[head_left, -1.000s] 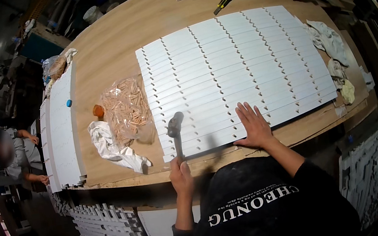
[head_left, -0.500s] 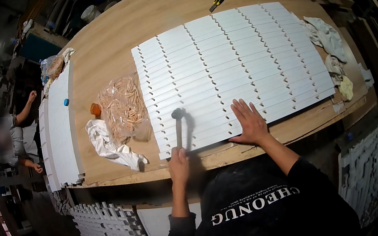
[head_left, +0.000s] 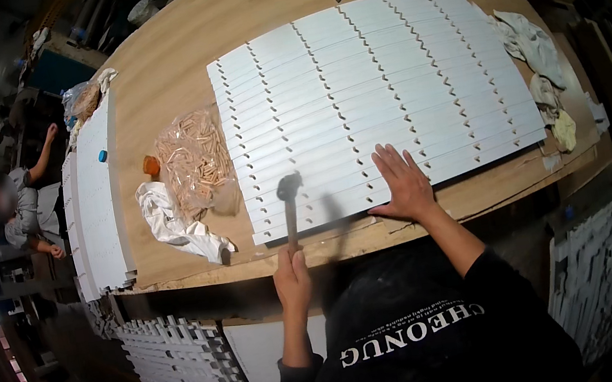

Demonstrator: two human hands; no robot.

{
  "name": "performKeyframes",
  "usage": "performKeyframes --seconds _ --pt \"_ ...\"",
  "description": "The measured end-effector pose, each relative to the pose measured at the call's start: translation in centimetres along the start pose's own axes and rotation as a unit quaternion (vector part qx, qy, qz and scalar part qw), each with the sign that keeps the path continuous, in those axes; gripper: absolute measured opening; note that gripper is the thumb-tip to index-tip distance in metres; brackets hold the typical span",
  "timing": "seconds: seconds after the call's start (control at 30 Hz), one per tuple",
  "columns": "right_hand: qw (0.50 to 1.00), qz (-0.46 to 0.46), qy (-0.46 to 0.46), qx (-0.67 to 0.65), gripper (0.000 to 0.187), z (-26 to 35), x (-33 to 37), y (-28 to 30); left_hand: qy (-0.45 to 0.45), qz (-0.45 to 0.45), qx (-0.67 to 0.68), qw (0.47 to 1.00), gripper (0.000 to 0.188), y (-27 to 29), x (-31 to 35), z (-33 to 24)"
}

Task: The person uses a squeeze bag to apply glue into pre-drilled holes in white wooden slats, inserts wooden pegs into the holes by hand, and taps them into place using a hammer before wiping the slats with a white cloth.

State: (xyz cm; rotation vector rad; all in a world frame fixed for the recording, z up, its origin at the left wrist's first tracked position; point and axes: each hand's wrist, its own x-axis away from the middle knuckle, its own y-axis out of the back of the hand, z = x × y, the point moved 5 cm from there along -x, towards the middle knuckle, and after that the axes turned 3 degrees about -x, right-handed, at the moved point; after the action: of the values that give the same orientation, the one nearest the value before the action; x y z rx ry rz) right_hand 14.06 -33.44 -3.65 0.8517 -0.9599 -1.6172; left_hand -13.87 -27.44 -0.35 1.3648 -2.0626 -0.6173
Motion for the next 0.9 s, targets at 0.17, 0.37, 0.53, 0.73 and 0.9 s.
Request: performKeyframes --seconds 0.17,0.37,0.53,0.73,0.9 --pt "1.000 -0.001 -0.002 -0.006 0.105 0.2 -0.2 0.2 -0.057 -0.058 -0.119 0.990 0.025 -0.8 -1.7 1.0" --pt "1.000 -0.001 -0.001 -0.003 0.106 -0.1 0.0 -0.1 0.010 -0.012 0.040 0.999 0.027 1.2 1.0 -0.7" --pt "1.000 0.008 -0.002 -0.001 0.106 0.4 -0.1 -0.1 0.004 0.005 -0.082 0.997 0.027 -1.2 0.7 2.6" --pt "1.000 0.014 -0.005 0.013 0.107 0.1 0.0 -0.2 -0.024 -0.028 0.022 0.999 0.026 1.0 2.5 -0.4" --pt "1.000 0.008 0.001 0.014 0.107 0.2 -0.2 -0.2 -0.026 -0.011 -0.142 0.989 0.026 -1.0 2.9 4.2"
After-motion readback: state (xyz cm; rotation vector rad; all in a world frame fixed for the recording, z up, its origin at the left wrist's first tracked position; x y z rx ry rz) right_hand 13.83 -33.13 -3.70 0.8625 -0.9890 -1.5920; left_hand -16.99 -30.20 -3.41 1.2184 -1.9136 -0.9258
